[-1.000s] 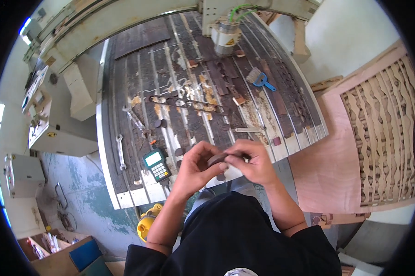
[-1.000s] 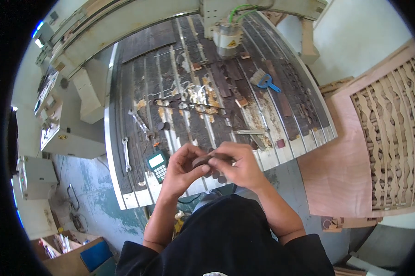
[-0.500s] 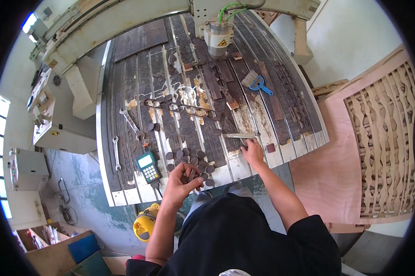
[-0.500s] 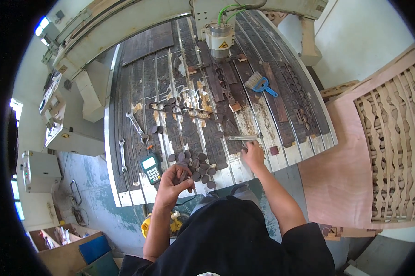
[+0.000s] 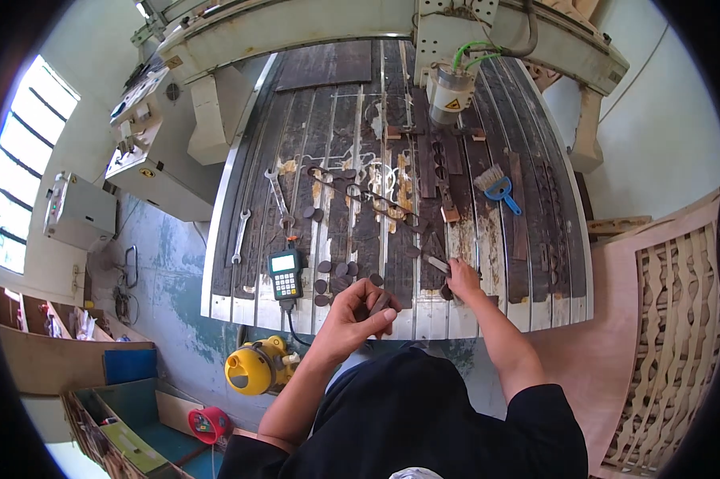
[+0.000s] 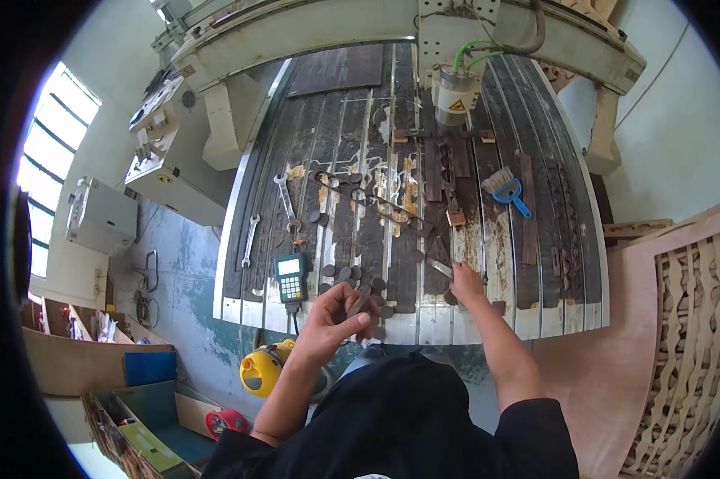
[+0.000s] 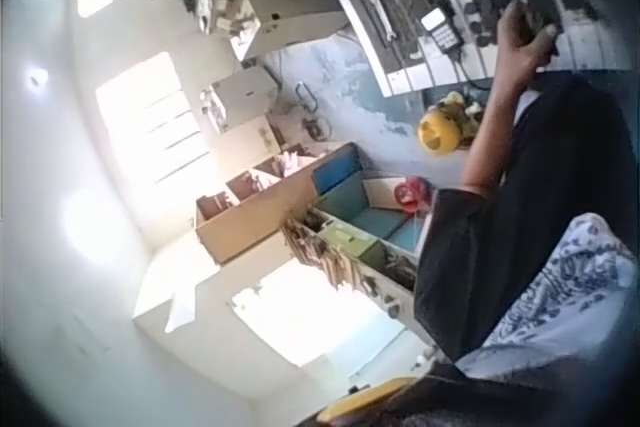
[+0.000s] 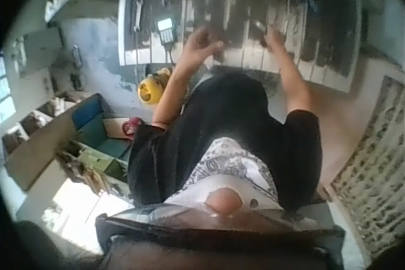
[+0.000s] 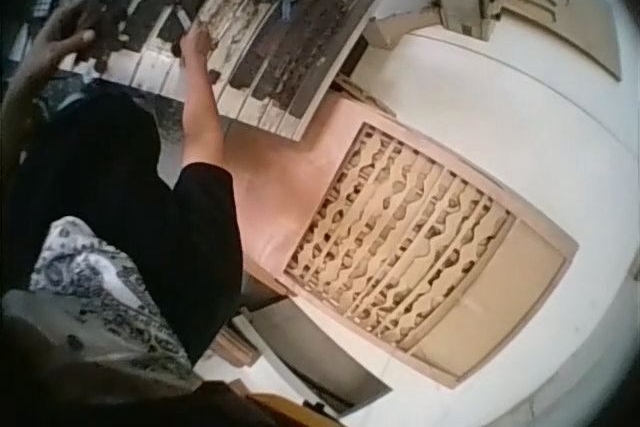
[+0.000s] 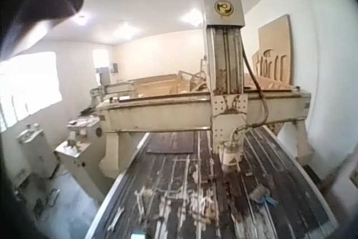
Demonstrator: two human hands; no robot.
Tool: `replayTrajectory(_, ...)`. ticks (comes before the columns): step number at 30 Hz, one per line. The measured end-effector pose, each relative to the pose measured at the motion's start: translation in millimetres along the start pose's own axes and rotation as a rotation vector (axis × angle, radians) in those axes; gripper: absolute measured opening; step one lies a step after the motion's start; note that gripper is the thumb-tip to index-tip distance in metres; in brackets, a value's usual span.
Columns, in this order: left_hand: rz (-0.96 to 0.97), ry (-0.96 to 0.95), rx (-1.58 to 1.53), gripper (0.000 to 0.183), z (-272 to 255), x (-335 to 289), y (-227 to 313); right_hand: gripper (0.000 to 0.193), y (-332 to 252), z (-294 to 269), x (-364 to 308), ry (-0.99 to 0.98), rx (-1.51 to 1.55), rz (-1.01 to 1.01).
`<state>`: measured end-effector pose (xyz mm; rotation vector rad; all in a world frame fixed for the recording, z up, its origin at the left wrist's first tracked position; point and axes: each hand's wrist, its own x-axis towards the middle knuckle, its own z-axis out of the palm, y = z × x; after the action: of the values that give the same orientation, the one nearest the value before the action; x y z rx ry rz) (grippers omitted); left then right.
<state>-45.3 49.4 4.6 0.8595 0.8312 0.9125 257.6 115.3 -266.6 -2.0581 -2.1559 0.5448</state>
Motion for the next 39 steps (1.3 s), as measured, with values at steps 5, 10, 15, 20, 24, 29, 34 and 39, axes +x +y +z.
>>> replayTrajectory(5, -0.013, -0.026, -0.158, 0.031, 2, 2, 2, 0.026, 7, -13, 1, 0.026, 0.185, 0.02)
replayTrajectory(10, 0.17, -0.049, -0.248, 0.024, 3, 8, 3, 0.03, -34, -66, -6, 0.198, 0.853, -0.09)
replayTrajectory(15, 0.256, 0.079, -0.094, 0.034, 20, 5, 24, 0.026, -131, -199, -58, 0.148, 0.982, -0.287)
replayTrajectory(20, 0.276, 0.047, -0.001, 0.048, 21, 1, 29, 0.028, -173, -259, -79, 0.285, 0.669, -0.767)
replayTrajectory(24, 0.347, 0.013, 0.028, 0.05, 25, -2, 34, 0.029, -181, -276, -86, 0.34, 0.444, -0.843)
replayTrajectory(29, 0.358, -0.023, 0.026, 0.051, 23, -7, 36, 0.029, -186, -283, -88, 0.337, 0.304, -0.843)
replayTrajectory(34, 0.367, 0.009, 0.057, 0.051, 21, -10, 36, 0.03, -188, -286, -88, 0.306, 0.299, -0.843)
replayTrajectory(39, 0.383, 0.04, 0.162, 0.05, 16, -12, 34, 0.03, -189, -286, -88, 0.3, 0.285, -0.843)
